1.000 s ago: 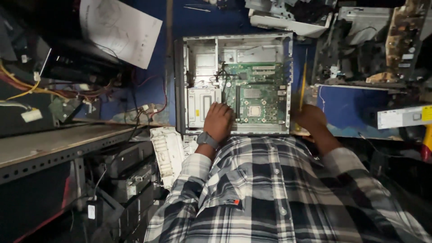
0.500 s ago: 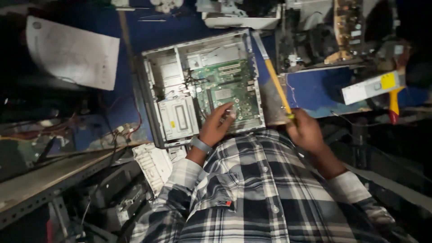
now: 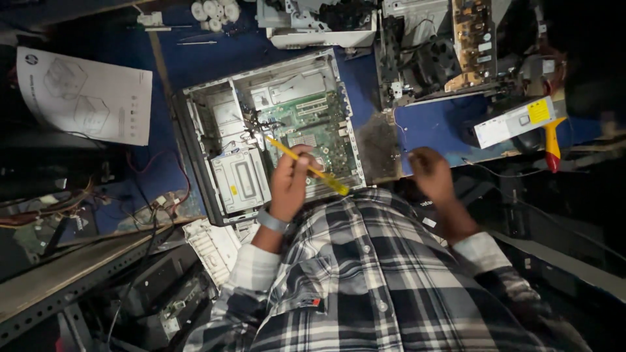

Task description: The person works inside an open desktop computer case, using a yellow screwdriver to remove screws from the motherboard and then detaching internal cables. The person continues to unscrew and disconnect components throughout the clip.

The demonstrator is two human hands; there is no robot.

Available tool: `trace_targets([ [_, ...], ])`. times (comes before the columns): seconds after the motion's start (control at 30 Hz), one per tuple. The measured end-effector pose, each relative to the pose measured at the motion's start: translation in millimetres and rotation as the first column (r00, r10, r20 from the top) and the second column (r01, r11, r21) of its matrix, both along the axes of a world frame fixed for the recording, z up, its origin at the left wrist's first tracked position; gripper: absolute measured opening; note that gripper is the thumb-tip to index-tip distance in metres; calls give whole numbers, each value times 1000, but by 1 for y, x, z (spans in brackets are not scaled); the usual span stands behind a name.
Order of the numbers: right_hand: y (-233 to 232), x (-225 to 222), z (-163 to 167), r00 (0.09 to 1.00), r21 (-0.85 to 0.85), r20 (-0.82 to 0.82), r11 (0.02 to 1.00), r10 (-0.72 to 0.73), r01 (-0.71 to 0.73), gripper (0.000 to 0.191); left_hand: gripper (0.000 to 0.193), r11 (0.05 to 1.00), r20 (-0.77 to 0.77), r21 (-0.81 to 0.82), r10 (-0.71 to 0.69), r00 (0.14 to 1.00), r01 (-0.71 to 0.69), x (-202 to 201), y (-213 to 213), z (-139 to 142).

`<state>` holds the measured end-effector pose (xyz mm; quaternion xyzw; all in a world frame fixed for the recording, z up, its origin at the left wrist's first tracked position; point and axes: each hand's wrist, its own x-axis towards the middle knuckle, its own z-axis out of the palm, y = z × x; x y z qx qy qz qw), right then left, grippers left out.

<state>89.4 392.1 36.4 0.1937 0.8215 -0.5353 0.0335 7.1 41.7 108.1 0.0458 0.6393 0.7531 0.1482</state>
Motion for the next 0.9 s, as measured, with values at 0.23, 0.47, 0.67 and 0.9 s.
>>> trace_targets([
  [0.23, 50, -27, -54, 990, 378, -112, 925, 89, -41, 15, 28, 912, -199, -400, 7, 980, -88, 10, -15, 49],
  [0.47, 42, -79, -47, 924, 668, -49, 700, 380, -253, 18, 31, 769, -461, -623, -211, 862, -145, 20, 7, 60],
  [0.67, 30, -89, -46, 965, 590, -7, 780, 263, -208, 13, 43, 729, -378, -683, -292, 879, -52, 31, 21, 56],
  [0.9, 36, -81, -57, 954, 518, -113, 836, 278, -182, 11, 57, 493, -410, -857, -472, 780, -152, 49, 48, 42],
])
